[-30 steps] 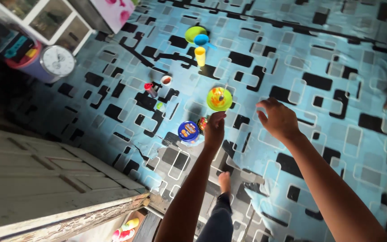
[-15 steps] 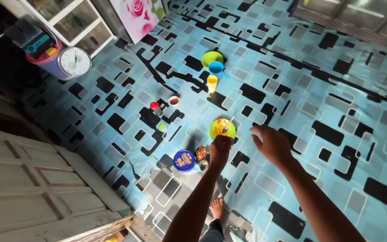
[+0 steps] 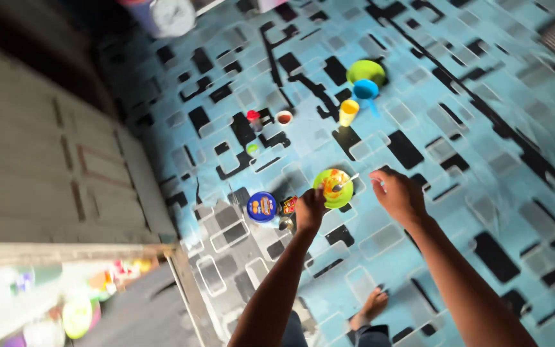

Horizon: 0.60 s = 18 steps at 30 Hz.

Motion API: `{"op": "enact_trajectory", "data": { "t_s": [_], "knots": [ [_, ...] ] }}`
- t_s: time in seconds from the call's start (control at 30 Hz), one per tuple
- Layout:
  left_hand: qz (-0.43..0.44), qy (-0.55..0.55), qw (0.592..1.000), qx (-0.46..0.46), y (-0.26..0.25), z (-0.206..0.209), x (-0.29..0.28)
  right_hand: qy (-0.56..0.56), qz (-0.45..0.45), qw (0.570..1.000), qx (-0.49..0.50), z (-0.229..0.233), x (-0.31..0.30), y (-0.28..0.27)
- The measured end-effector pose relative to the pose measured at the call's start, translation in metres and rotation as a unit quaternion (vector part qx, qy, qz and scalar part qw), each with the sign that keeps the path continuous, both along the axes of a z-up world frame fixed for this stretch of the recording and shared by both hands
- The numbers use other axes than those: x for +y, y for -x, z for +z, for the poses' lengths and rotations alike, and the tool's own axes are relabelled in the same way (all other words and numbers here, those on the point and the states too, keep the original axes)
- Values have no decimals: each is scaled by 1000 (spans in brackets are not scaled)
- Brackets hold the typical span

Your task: The person disposes of a plastic bag in a trash bin, then clears a green plate, a glass, a blue container, and small packets from a patterned floor. They place the items into a refrigerator and close the door.

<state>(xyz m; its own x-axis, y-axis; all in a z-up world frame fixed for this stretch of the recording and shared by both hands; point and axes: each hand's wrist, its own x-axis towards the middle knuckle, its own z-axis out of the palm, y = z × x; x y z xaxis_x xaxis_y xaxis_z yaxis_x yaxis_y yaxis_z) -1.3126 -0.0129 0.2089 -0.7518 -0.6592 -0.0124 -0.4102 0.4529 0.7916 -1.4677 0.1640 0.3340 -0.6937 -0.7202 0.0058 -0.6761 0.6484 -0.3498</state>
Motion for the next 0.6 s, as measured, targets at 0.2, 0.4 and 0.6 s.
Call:
{"op": "enact_trajectory", "data": {
  "t_s": [0.2, 0.4, 0.6],
  "knots": [
    [195, -177, 962, 66, 19, -5, 55, 18, 90, 995, -27, -17, 4, 62],
    [270, -192, 942, 48, 15, -16, 62, 59, 149, 986, -39, -74, -30, 93],
    [304, -185, 934, 36, 6, -39, 37, 128, 163, 973, -102, -177, -68, 99]
  ]
}}
